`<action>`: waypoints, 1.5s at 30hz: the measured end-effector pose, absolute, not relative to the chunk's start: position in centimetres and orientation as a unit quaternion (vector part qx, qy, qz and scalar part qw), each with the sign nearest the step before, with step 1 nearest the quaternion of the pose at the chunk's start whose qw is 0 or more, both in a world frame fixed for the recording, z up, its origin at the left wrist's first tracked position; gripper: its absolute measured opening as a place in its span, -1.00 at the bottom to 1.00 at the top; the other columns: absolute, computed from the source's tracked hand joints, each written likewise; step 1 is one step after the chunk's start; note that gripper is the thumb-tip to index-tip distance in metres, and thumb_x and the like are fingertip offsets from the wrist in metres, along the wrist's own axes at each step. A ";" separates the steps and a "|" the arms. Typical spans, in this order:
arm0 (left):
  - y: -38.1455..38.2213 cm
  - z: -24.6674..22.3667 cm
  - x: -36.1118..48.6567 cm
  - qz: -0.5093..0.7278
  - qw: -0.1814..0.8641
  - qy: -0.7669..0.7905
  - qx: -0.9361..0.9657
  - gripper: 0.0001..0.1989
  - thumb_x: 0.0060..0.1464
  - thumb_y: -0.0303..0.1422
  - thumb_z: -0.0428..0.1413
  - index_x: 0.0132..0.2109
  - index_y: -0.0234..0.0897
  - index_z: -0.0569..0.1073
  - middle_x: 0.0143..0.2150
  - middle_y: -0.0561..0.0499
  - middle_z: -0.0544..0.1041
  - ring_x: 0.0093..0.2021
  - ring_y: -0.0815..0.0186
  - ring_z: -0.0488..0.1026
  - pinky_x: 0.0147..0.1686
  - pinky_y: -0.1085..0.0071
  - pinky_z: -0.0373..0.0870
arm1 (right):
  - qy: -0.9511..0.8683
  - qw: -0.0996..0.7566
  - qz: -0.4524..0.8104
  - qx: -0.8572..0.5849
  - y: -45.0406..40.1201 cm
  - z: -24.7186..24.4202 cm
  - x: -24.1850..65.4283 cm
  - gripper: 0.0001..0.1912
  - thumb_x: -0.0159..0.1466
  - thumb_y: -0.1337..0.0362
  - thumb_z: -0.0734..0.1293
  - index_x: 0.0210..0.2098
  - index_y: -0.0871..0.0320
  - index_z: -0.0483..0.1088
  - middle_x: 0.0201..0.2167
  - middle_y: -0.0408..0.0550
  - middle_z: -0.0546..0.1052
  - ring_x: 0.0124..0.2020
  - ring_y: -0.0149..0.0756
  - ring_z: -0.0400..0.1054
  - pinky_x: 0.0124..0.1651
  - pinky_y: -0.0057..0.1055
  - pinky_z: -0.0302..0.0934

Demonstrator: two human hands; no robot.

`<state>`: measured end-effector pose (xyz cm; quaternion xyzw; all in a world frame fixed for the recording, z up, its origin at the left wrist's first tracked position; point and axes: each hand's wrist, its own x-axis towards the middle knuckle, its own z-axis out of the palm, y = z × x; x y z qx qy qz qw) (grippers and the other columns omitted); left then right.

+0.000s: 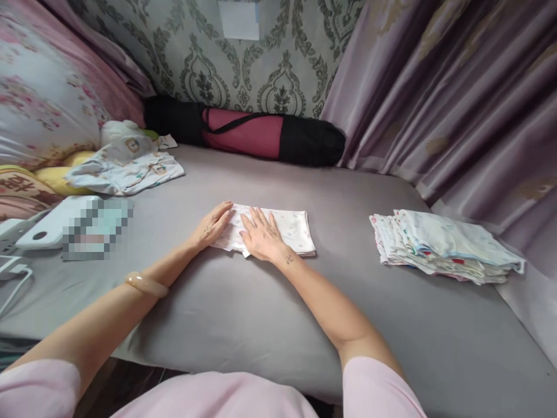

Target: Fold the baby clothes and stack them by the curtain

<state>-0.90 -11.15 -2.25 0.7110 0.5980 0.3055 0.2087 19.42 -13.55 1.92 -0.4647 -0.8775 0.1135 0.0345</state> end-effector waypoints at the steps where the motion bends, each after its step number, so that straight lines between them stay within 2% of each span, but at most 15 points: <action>1: -11.1 -2.3 -0.9 0.308 0.209 0.596 0.711 -0.42 0.31 -0.13 -0.23 0.27 -0.36 0.34 0.36 -0.16 0.30 0.40 0.16 0.14 0.39 0.17 0.01 | -0.880 0.036 0.115 -0.459 -13.7 1.6 18.8 -0.38 0.47 0.09 -0.04 0.44 0.19 -0.04 0.48 0.08 -0.11 0.48 -0.08 -0.32 0.44 0.01 -0.43; 9: -10.6 -4.0 -1.4 0.326 0.127 0.571 0.743 -0.46 0.21 -0.18 -0.09 0.24 -0.39 0.31 0.30 -0.28 0.34 0.33 0.08 0.24 0.32 0.11 0.15 | -0.879 0.062 0.110 -0.460 -13.6 0.1 18.3 -0.38 0.46 0.10 -0.02 0.44 0.21 -0.04 0.47 0.09 -0.08 0.47 -0.07 -0.28 0.44 0.04 -0.45; 13: -10.6 -4.1 -1.5 0.316 0.080 0.599 0.731 -0.45 0.16 -0.13 -0.05 0.17 -0.42 0.34 0.25 -0.34 0.35 0.28 0.02 0.28 0.28 0.08 0.20 | -0.881 0.068 0.167 -0.437 -13.5 0.9 18.9 -0.38 0.46 0.10 -0.01 0.42 0.26 -0.01 0.46 0.13 -0.05 0.47 -0.06 -0.29 0.44 0.05 -0.44; 16: -10.5 -3.8 -1.5 0.289 0.068 0.640 0.709 -0.46 0.12 -0.08 -0.02 0.09 -0.39 0.40 0.21 -0.33 0.37 0.25 -0.02 0.30 0.26 0.07 0.21 | -0.871 0.087 0.230 -0.424 -13.8 1.9 20.8 -0.41 0.45 0.13 0.05 0.38 0.28 0.10 0.43 0.16 0.05 0.46 -0.12 -0.17 0.45 -0.07 -0.26; 20: -10.5 -2.9 -1.9 0.225 0.074 0.677 0.697 -0.49 0.08 -0.03 -0.01 -0.06 -0.37 0.50 0.11 -0.30 0.44 0.19 -0.05 0.34 0.24 0.08 0.23 | -0.825 0.201 0.246 -0.467 -13.8 2.7 25.7 -0.50 0.37 0.23 0.18 0.26 0.23 0.31 0.30 0.12 0.33 0.33 -0.17 0.16 0.37 -0.23 0.02; 24: -11.1 -1.0 -2.7 0.195 0.077 0.714 0.668 -0.54 0.06 0.00 0.00 -0.19 -0.27 0.57 -0.08 -0.28 0.54 0.06 -0.17 0.41 0.07 -0.05 0.33 | -0.711 0.287 0.242 -0.594 -13.1 3.1 31.9 -0.65 0.32 0.33 0.21 0.01 0.16 0.51 0.00 0.02 0.59 0.04 -0.24 0.46 0.16 -0.32 0.27; 26: -11.7 0.3 -2.7 0.182 0.118 0.722 0.658 -0.56 0.06 -0.01 0.00 -0.22 -0.24 0.57 -0.16 -0.25 0.58 -0.05 -0.15 0.48 -0.05 -0.01 0.38 | -0.651 0.296 0.267 -0.646 -12.8 3.1 34.3 -0.69 0.32 0.37 0.20 -0.08 0.19 0.54 -0.16 0.02 0.64 -0.15 -0.30 0.52 -0.01 -0.40 0.35; 28: -12.2 1.6 -2.4 0.172 0.175 0.722 0.647 -0.60 0.02 -0.02 0.02 -0.24 -0.23 0.55 -0.23 -0.20 0.61 -0.18 -0.06 0.52 -0.17 0.12 0.42 | -0.600 0.283 0.309 -0.682 -12.6 3.0 35.6 -0.72 0.32 0.39 0.20 -0.13 0.23 0.53 -0.24 0.02 0.65 -0.31 -0.39 0.51 -0.21 -0.51 0.36; 31: -12.7 3.0 -1.5 0.176 0.217 0.729 0.625 -0.62 -0.07 -0.03 0.08 -0.29 -0.24 0.53 -0.28 -0.16 0.62 -0.28 0.02 0.54 -0.34 0.26 0.40 | -0.560 0.248 0.342 -0.713 -12.6 2.5 35.6 -0.77 0.32 0.37 0.23 -0.19 0.24 0.53 -0.31 -0.01 0.63 -0.49 -0.49 0.43 -0.42 -0.62 0.25; 35: -12.5 3.2 -0.7 0.178 0.229 0.741 0.605 -0.62 -0.16 -0.02 0.13 -0.34 -0.26 0.51 -0.32 -0.16 0.62 -0.33 0.06 0.54 -0.44 0.34 0.34 | -0.568 0.212 0.311 -0.731 -12.3 1.9 34.0 -0.83 0.24 0.32 0.30 -0.39 0.20 0.53 -0.53 -0.13 0.54 -0.59 -0.49 0.33 -0.51 -0.60 0.12; 39: -12.0 2.6 -0.9 0.178 0.262 0.743 0.590 -0.56 -0.21 0.02 0.13 -0.32 -0.27 0.50 -0.40 -0.09 0.59 -0.38 0.12 0.52 -0.48 0.38 0.30 | -0.581 0.180 0.271 -0.746 -11.9 2.1 32.8 -0.78 0.20 0.24 0.34 -0.54 0.17 0.49 -0.65 -0.16 0.44 -0.55 -0.41 0.34 -0.51 -0.54 0.04; 42: -11.6 2.1 -1.3 0.173 0.291 0.734 0.589 -0.56 -0.22 0.03 0.12 -0.34 -0.27 0.50 -0.50 -0.02 0.53 -0.43 0.16 0.48 -0.50 0.40 0.28 | -0.596 0.142 0.247 -0.751 -11.8 2.3 32.1 -0.72 0.23 0.16 0.31 -0.53 0.14 0.50 -0.58 -0.08 0.51 -0.45 -0.32 0.43 -0.49 -0.51 0.06; 45: -11.0 1.6 -1.4 0.169 0.288 0.726 0.601 -0.65 -0.24 -0.03 0.14 -0.45 -0.24 0.47 -0.57 0.01 0.49 -0.48 0.18 0.45 -0.51 0.41 0.26 | -0.610 0.121 0.244 -0.744 -11.9 2.6 31.6 -0.74 0.22 0.13 0.31 -0.49 0.12 0.51 -0.46 -0.01 0.59 -0.35 -0.25 0.48 -0.45 -0.49 0.11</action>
